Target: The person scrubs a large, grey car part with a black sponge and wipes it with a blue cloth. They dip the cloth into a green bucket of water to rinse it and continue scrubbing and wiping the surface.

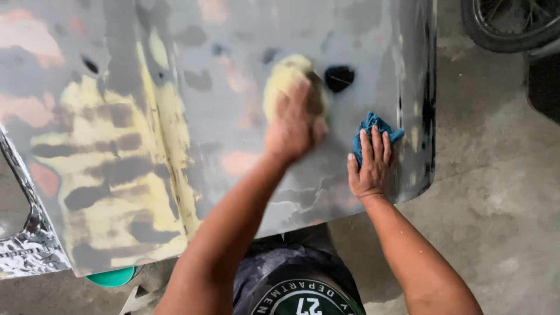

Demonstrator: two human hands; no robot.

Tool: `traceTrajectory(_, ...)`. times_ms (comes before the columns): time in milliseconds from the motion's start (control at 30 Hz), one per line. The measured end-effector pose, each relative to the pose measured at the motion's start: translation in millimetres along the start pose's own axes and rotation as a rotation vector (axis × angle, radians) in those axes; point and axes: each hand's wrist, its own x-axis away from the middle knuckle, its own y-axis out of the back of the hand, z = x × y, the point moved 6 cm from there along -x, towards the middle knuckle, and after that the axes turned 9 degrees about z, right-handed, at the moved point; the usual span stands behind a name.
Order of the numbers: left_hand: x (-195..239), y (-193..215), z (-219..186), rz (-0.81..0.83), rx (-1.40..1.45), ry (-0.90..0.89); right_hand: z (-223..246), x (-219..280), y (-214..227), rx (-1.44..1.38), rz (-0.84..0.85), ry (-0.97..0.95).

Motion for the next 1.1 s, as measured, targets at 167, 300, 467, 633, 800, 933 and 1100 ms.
traceTrajectory(167,53,-41,-3,0.253,-0.038,-0.451,8,0,1,-0.001,-0.003,0.012)
traceTrajectory(300,55,51,112,-0.104,-0.130,0.248,2,-2,-13,0.012,-0.031,0.028)
traceTrajectory(467,118,65,143,-0.212,-0.108,0.423,12,-19,-11,0.001,-0.028,0.045)
traceTrajectory(633,162,42,128,-0.166,-0.036,0.436,44,-135,-24,-0.035,0.019,0.096)
traceTrajectory(800,180,39,146,-0.205,-0.021,0.590,151,-262,-59,-0.050,0.048,0.406)
traceTrajectory(933,191,40,153,-0.226,-0.024,0.643,249,-238,-73,0.073,0.135,0.575)
traceTrajectory(1100,203,38,153,-0.223,0.029,0.618,248,-86,-84,0.103,0.525,1.094)
